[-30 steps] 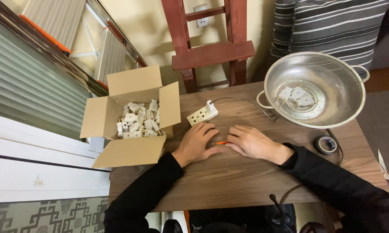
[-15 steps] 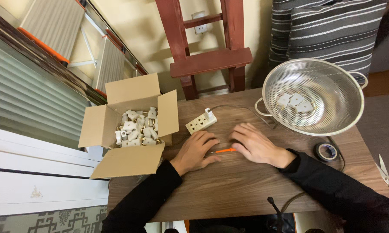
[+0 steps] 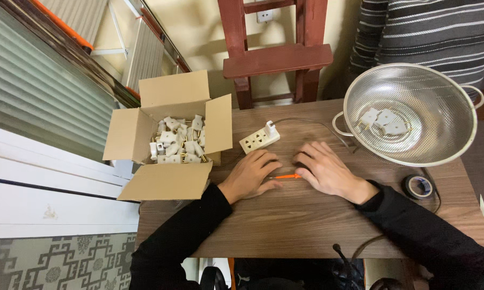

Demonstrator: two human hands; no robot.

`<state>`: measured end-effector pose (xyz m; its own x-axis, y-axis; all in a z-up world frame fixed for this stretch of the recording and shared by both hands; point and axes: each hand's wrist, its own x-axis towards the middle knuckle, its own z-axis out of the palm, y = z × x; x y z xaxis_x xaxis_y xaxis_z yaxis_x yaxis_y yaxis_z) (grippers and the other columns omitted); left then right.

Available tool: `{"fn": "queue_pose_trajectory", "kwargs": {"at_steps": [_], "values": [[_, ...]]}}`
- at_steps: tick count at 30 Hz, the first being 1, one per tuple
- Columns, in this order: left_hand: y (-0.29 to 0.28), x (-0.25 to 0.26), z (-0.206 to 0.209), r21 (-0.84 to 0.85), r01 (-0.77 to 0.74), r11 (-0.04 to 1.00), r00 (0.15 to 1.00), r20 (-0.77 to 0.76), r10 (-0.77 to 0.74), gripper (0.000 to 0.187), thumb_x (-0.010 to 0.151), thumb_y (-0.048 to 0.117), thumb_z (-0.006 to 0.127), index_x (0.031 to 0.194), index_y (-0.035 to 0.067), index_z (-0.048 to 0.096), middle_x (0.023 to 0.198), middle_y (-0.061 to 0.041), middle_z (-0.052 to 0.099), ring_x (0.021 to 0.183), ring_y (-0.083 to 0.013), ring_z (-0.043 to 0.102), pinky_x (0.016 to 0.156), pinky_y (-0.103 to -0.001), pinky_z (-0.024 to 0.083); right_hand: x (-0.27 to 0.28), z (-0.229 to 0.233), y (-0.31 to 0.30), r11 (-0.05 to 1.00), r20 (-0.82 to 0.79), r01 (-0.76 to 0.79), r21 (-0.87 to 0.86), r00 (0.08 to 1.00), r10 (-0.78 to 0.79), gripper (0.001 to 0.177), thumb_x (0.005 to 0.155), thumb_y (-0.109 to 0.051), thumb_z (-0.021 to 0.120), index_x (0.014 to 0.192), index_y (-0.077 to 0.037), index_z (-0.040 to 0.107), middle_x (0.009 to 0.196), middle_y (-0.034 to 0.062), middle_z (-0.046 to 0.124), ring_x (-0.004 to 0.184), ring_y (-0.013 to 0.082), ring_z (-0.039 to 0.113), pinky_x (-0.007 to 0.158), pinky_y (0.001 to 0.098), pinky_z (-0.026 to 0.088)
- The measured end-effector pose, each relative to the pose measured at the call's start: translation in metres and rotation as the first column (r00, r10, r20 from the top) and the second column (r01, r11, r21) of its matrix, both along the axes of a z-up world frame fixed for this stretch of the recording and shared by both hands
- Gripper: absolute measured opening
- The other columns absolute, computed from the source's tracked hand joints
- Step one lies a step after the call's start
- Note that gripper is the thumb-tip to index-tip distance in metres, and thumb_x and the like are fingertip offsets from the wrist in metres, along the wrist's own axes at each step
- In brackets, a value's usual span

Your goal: The person assembles a white power plug by fitting the internal metal contacts into the plastic housing and using a screwdriver to tighten the terminal screws on a wooden desk.

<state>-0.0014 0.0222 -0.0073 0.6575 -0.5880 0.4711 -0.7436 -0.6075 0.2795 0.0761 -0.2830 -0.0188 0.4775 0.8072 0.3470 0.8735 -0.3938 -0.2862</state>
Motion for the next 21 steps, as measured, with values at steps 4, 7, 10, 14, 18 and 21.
{"fn": "queue_pose_trajectory", "kwargs": {"at_steps": [4, 7, 10, 14, 18, 21], "values": [[0.000, -0.001, -0.002, 0.005, -0.008, 1.000, 1.000, 0.015, 0.007, 0.055, 0.111, 0.055, 0.082, 0.134, 0.006, 0.075, 0.135, -0.013, 0.074, 0.123, -0.0370, 0.070, 0.110, -0.050, 0.058, -0.001, -0.003, 0.000, 1.000, -0.009, 0.009, 0.004, 1.000, -0.009, 0.050, 0.123, -0.056, 0.046, 0.129, -0.014, 0.072, 0.129, 0.0121, 0.067, 0.114, 0.0372, 0.063, 0.097, 0.0520, 0.048], [0.001, 0.000, -0.003, 0.015, 0.007, 1.000, 1.000, 0.030, -0.008, 0.053, 0.111, 0.055, 0.082, 0.132, 0.006, 0.076, 0.134, -0.014, 0.075, 0.121, -0.0374, 0.070, 0.108, -0.051, 0.059, -0.001, -0.002, 0.002, 1.000, -0.011, 0.001, 0.003, 1.000, -0.001, 0.054, 0.123, -0.058, 0.044, 0.131, -0.013, 0.072, 0.134, 0.0128, 0.069, 0.117, 0.0379, 0.064, 0.097, 0.0526, 0.049], [0.001, 0.000, -0.004, 0.022, 0.003, 1.000, 0.998, 0.058, -0.004, 0.056, 0.111, 0.056, 0.081, 0.134, 0.005, 0.075, 0.135, -0.015, 0.074, 0.121, -0.0378, 0.070, 0.109, -0.050, 0.059, -0.001, -0.001, 0.002, 1.000, -0.007, -0.008, 0.006, 1.000, 0.008, 0.053, 0.123, -0.057, 0.044, 0.131, -0.013, 0.073, 0.134, 0.0115, 0.071, 0.118, 0.0371, 0.065, 0.098, 0.0515, 0.049], [0.001, -0.001, -0.003, 0.040, -0.011, 0.999, 0.997, 0.082, 0.008, 0.055, 0.112, 0.054, 0.081, 0.137, 0.005, 0.074, 0.136, -0.014, 0.072, 0.120, -0.0366, 0.068, 0.109, -0.050, 0.058, -0.002, 0.000, 0.002, 1.000, 0.007, 0.015, 0.009, 1.000, -0.015, 0.056, 0.122, -0.060, 0.044, 0.131, -0.012, 0.071, 0.132, 0.0144, 0.068, 0.111, 0.0400, 0.064, 0.095, 0.0545, 0.050], [0.000, -0.003, 0.003, 0.038, 0.005, 0.999, 0.995, 0.102, -0.009, 0.053, 0.114, 0.055, 0.080, 0.134, 0.006, 0.073, 0.134, -0.014, 0.071, 0.120, -0.0353, 0.068, 0.105, -0.048, 0.058, -0.002, 0.001, 0.001, 0.998, 0.000, 0.047, 0.038, 0.999, -0.047, 0.049, 0.122, -0.055, 0.046, 0.135, -0.012, 0.068, 0.142, 0.0169, 0.066, 0.117, 0.0402, 0.062, 0.101, 0.0535, 0.047], [0.000, -0.002, 0.002, 0.030, 0.008, 1.000, 0.993, 0.115, -0.011, 0.052, 0.113, 0.053, 0.081, 0.130, 0.005, 0.073, 0.133, -0.016, 0.072, 0.117, -0.0368, 0.068, 0.105, -0.049, 0.058, -0.001, -0.003, 0.001, 0.998, -0.004, 0.056, 0.024, 0.998, -0.056, 0.049, 0.122, -0.056, 0.047, 0.134, -0.013, 0.069, 0.144, 0.0171, 0.066, 0.118, 0.0414, 0.063, 0.101, 0.0547, 0.047]]}}
